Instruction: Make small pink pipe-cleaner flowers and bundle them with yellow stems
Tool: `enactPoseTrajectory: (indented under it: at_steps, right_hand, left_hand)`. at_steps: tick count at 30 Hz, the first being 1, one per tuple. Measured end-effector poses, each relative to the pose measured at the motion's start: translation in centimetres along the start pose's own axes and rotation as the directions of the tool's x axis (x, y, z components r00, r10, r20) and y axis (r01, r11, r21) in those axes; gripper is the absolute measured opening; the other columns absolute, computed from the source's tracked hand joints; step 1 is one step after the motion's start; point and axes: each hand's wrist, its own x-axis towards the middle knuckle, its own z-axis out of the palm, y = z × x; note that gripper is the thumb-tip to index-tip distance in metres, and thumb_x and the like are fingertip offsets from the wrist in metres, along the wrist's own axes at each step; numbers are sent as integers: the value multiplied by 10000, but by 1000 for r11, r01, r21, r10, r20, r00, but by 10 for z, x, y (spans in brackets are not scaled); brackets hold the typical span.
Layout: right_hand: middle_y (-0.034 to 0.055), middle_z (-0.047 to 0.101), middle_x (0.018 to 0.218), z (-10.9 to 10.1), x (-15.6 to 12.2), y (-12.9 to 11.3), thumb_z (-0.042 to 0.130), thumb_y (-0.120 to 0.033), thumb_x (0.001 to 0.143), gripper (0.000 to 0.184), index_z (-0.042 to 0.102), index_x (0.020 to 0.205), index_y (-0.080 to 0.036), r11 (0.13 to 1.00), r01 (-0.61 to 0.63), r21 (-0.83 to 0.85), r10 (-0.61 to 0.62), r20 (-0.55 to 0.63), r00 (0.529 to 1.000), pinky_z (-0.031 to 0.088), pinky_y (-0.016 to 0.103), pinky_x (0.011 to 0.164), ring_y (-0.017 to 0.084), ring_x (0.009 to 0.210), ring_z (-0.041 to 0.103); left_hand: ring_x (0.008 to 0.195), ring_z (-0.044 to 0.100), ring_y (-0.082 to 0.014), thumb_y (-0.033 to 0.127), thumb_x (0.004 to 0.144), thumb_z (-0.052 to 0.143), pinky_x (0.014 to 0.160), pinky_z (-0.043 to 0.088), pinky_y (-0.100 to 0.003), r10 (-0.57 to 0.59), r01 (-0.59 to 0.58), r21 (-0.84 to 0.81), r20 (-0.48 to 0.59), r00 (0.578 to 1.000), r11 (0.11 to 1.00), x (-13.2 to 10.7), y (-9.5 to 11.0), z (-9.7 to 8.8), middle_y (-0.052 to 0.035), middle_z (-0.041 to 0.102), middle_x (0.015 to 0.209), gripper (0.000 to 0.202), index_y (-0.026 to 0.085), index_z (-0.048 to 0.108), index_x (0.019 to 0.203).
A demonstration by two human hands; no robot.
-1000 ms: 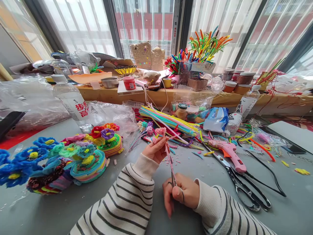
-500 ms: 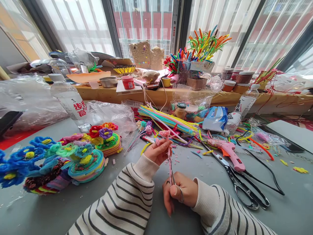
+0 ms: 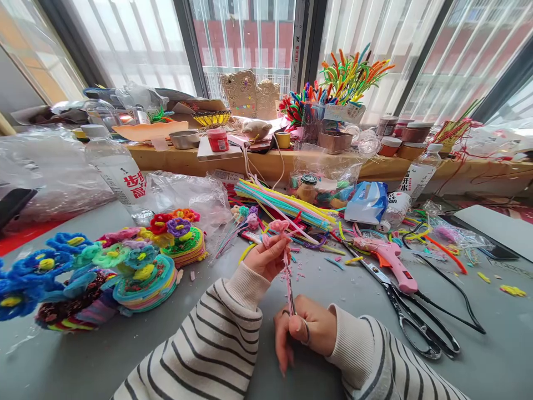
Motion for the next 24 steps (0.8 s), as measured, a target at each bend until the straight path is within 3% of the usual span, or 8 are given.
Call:
enactPoseTrajectory:
  at_steps: [6,15,24]
  right_hand:
    - [14,441,452,-1,-3,-3,100,-685,692,796,584,505,-80,997,21,-75,-22,-8,1000,356,188,448,68,429,396]
    - [-2,425,426,-2,-2,0,165,-695,677,760,567,511,-72,1000,13,19,-13,12,1000,343,181,442,54,395,388]
    - [-4,445,365,-2,-1,6,351,-650,661,630,496,407,-92,974,-135,182,140,-11,990,307,159,317,36,289,370]
  left_hand:
    - [464,527,-52,182,470,716,456,423,-148,-16,16,8,22,1000,1000,1,-1,-4,29,563,497,171,142,630,612]
    - [484,529,-50,160,509,695,454,406,-138,-16,16,1,46,999,1000,-1,1,-2,23,554,495,119,138,628,605]
    - [477,530,-55,170,495,703,456,422,-143,-15,15,-13,24,1000,1000,0,3,-3,24,558,489,129,134,621,588]
